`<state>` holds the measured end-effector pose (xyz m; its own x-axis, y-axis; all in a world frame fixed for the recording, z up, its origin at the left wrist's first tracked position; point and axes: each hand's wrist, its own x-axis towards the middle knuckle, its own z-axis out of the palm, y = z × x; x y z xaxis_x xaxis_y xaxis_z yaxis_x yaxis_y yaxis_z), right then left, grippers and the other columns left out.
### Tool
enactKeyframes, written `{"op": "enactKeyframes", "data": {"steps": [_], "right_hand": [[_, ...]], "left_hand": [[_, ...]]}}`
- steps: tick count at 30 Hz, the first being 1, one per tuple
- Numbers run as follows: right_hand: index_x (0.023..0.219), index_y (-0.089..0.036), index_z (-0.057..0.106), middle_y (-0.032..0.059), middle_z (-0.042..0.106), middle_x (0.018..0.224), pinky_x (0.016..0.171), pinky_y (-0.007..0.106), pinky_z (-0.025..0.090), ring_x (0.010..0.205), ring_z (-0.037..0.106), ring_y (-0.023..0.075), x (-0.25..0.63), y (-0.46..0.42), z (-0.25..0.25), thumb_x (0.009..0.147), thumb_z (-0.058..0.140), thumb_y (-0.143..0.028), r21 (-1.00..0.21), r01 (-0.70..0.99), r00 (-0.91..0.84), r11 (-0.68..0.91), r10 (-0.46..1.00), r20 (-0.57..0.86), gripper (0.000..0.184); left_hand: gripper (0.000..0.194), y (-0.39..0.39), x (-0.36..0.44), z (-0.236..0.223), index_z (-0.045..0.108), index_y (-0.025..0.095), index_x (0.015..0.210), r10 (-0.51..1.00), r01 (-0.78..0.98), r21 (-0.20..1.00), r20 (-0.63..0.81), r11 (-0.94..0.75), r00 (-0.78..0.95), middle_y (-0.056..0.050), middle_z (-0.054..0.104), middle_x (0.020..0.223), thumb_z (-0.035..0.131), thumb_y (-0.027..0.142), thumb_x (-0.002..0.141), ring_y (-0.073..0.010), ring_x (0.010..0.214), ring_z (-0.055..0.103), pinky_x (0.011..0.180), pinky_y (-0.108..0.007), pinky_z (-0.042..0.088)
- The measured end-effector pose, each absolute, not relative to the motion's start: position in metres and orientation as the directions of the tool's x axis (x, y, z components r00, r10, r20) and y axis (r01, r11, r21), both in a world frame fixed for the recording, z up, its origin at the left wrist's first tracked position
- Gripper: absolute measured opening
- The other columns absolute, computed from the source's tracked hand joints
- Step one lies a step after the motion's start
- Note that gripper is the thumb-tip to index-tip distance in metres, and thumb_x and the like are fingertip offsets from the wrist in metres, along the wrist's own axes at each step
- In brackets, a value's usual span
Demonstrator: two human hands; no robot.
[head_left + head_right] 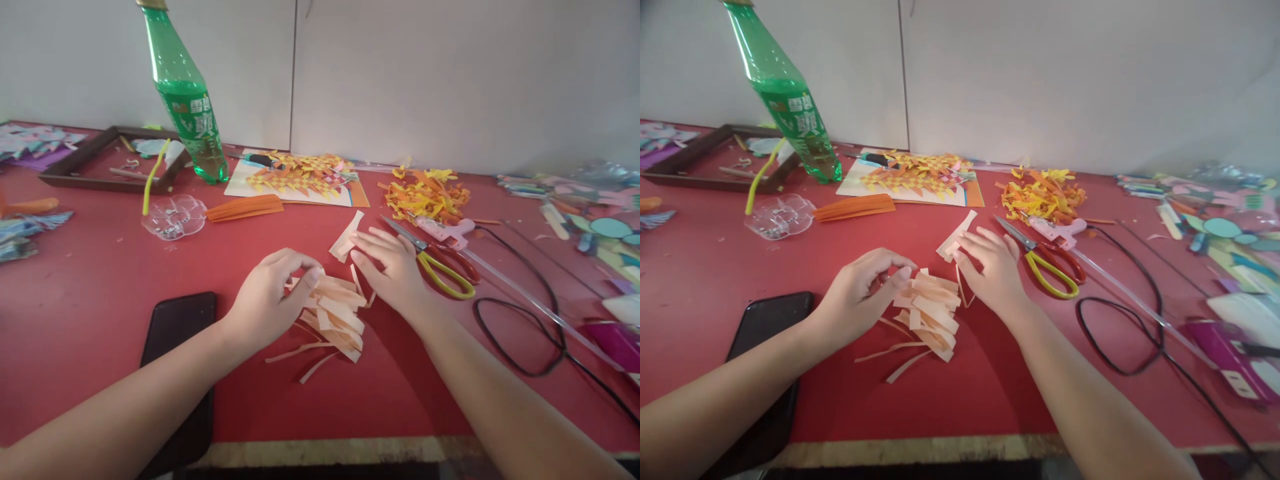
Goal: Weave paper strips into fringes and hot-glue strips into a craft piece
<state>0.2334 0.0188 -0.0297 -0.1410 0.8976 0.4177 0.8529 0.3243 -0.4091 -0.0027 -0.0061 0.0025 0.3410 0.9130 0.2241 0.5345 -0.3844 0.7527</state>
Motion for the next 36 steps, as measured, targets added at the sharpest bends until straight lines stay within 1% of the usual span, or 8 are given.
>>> {"op": "enactKeyframes", "data": {"steps": [3,6,11,17,23,28,32,36], "right_hand": [[0.118,-0.032,0.071,0.0026,0.071,0.126,0.111,0.059,0.037,0.126,0.06,0.0286,0.229,0.009,-0.02,0.094,0.057,-0.033,-0.518,0.742,-0.095,0.426,0.831,0.548,0.029],[0.126,-0.033,0.067,0.0016,0.068,0.131,0.111,0.051,0.043,0.128,0.059,0.0254,0.223,-0.005,-0.013,0.095,0.053,-0.026,-0.617,0.538,-0.115,0.574,0.776,0.621,0.034],[0.134,-0.033,0.062,0.003,0.064,0.136,0.109,0.051,0.047,0.127,0.059,0.0258,0.213,-0.021,-0.008,0.096,0.051,-0.024,-0.637,0.309,-0.34,0.706,0.707,0.62,0.04],[0.134,-0.033,0.061,0.0053,0.067,0.133,0.106,0.05,0.05,0.123,0.062,0.0248,0.208,-0.022,-0.006,0.092,0.054,-0.017,-0.61,0.263,-0.385,0.748,0.661,0.644,0.045],[0.132,-0.034,0.06,0.0043,0.073,0.116,0.096,0.041,0.056,0.112,0.067,0.02,0.205,-0.023,-0.008,0.089,0.056,-0.006,-0.63,0.315,-0.325,0.71,0.704,0.632,0.052],[0.115,-0.029,0.064,0.0033,0.073,0.106,0.082,0.032,0.058,0.096,0.07,0.0171,0.206,-0.023,-0.015,0.088,0.063,-0.008,-0.64,0.37,-0.295,0.673,0.739,0.606,0.034],[0.103,-0.027,0.065,-0.0009,0.074,0.094,0.062,0.023,0.054,0.067,0.066,0.0098,0.208,-0.024,-0.019,0.087,0.068,-0.013,-0.654,0.481,-0.22,0.583,0.803,0.554,0.021],[0.1,-0.027,0.066,-0.0023,0.075,0.086,0.055,0.021,0.05,0.062,0.064,0.0093,0.209,-0.024,-0.018,0.088,0.07,-0.02,-0.666,0.545,-0.148,0.509,0.84,0.522,0.014]], "left_hand": [[0.021,-0.008,-0.003,0.0,0.064,0.021,0.109,0.907,0.548,0.727,0.277,-0.414,0.318,-0.011,0.069,0.11,0.056,0.03,0.093,-0.0269,0.107,0.063,0.092,-0.042,0.05],[0.049,-0.008,-0.003,-0.004,0.052,0.022,0.131,0.904,0.5,0.756,0.308,-0.422,0.296,-0.015,0.058,0.135,0.067,0.038,0.087,-0.0315,0.127,0.052,0.104,-0.049,0.044],[0.084,-0.006,-0.001,-0.007,0.039,0.023,0.142,0.914,0.228,0.891,0.349,-0.392,0.208,-0.017,0.046,0.15,0.082,0.043,0.073,-0.0296,0.135,0.049,0.105,-0.042,0.047],[0.016,-0.01,-0.001,0.004,0.069,0.021,0.093,0.916,0.28,0.876,0.345,-0.392,0.203,-0.004,0.076,0.089,0.075,0.032,0.083,-0.0164,0.082,0.07,0.079,-0.027,0.055],[0.017,-0.009,0.0,0.004,0.07,0.019,0.086,0.946,0.211,0.937,0.23,-0.278,0.227,-0.003,0.076,0.083,0.077,0.033,0.08,-0.0141,0.07,0.068,0.066,-0.023,0.054],[0.016,-0.006,0.001,0.002,0.072,0.019,0.09,0.928,0.209,0.948,0.159,-0.239,0.337,-0.002,0.075,0.083,0.078,0.027,0.078,-0.0127,0.072,0.066,0.064,-0.021,0.051],[0.036,-0.007,0.0,0.002,0.07,0.019,0.097,0.925,0.146,0.964,0.162,-0.223,0.344,-0.003,0.074,0.091,0.087,0.032,0.067,-0.0141,0.076,0.067,0.067,-0.021,0.053],[0.02,-0.006,-0.001,0.0,0.068,0.019,0.095,0.963,0.05,0.988,0.133,-0.149,0.232,-0.003,0.072,0.087,0.074,0.034,0.083,-0.0124,0.073,0.069,0.065,-0.02,0.054]]}}
